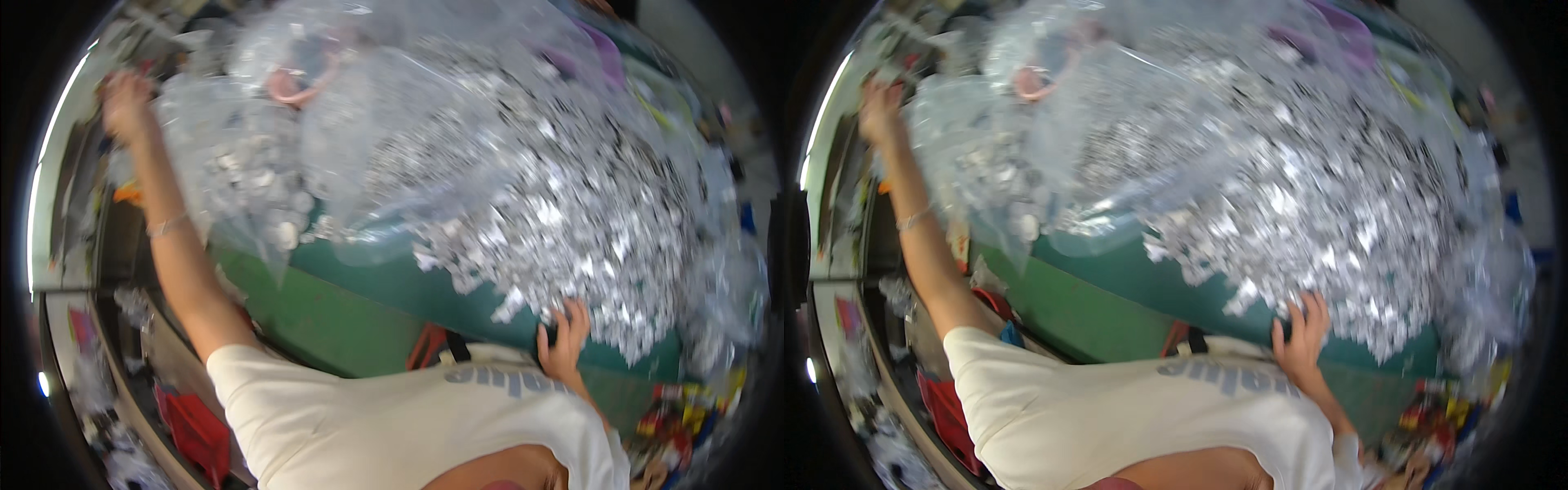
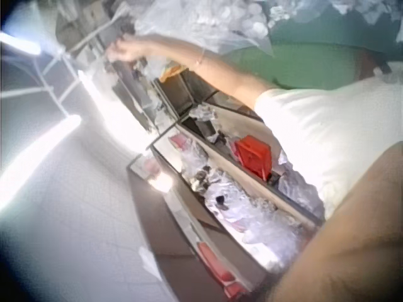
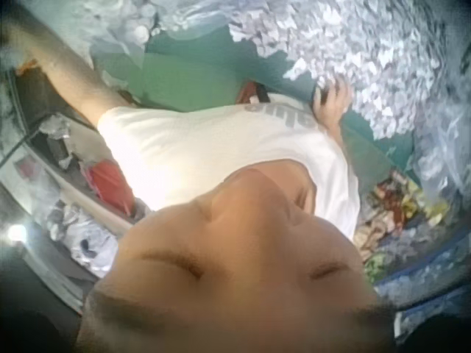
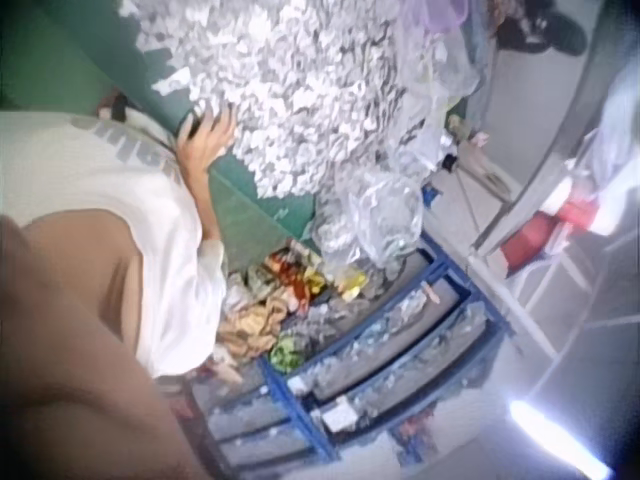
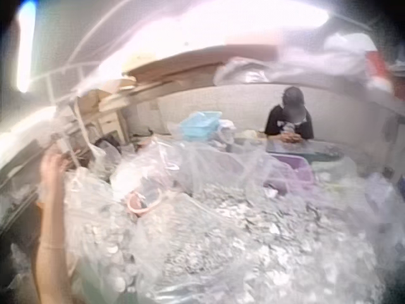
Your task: The person sorts silver butterfly-shaped decorative items by hand from a large pile on a green table, picking up individual pieces and placing some into a small white container while moving others aside into bags.
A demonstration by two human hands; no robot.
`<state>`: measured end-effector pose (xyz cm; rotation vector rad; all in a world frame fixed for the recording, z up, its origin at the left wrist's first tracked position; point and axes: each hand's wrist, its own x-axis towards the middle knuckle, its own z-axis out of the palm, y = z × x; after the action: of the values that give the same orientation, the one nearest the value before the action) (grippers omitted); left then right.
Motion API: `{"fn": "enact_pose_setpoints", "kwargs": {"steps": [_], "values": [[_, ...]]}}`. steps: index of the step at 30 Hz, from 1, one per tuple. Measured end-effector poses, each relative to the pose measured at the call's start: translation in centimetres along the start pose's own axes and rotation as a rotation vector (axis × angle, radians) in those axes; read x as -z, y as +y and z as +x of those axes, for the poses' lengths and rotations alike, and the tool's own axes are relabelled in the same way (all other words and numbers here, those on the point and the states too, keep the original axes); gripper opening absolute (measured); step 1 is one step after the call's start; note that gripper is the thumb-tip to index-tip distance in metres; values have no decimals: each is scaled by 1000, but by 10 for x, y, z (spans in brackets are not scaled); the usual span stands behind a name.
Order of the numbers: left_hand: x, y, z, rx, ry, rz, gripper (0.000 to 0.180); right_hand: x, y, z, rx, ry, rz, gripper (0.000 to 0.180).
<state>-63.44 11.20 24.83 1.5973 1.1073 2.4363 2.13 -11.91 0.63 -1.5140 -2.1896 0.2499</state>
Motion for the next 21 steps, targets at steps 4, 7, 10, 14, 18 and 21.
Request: {"fn": "enact_pose_setpoints", "kwargs": {"steps": [4, 7, 10, 14, 18, 21], "values": [[-141, 145, -156, -525, 72, 434, 19, 1, 1, 2, -40, 93, 15, 37], [-156, 179, -254, -618, -636, 325, 8, 1, 7, 2, -103, 179, 17, 37], [-166, 187, -360, -74, -1000, 177, 33, 6, 5, 20, -61, 112, 40, 40], [-187, 169, -457, 318, -1094, 251, 37, 5, 16, 40, -106, 186, 52, 44], [-209, 184, -492, 441, -1117, 439, 53, 4, 16, 52, 14, 61, -67, 46], [-210, 187, -508, 408, -1090, 501, 46, 4, 24, 53, 5, 89, -18, 37]]}}
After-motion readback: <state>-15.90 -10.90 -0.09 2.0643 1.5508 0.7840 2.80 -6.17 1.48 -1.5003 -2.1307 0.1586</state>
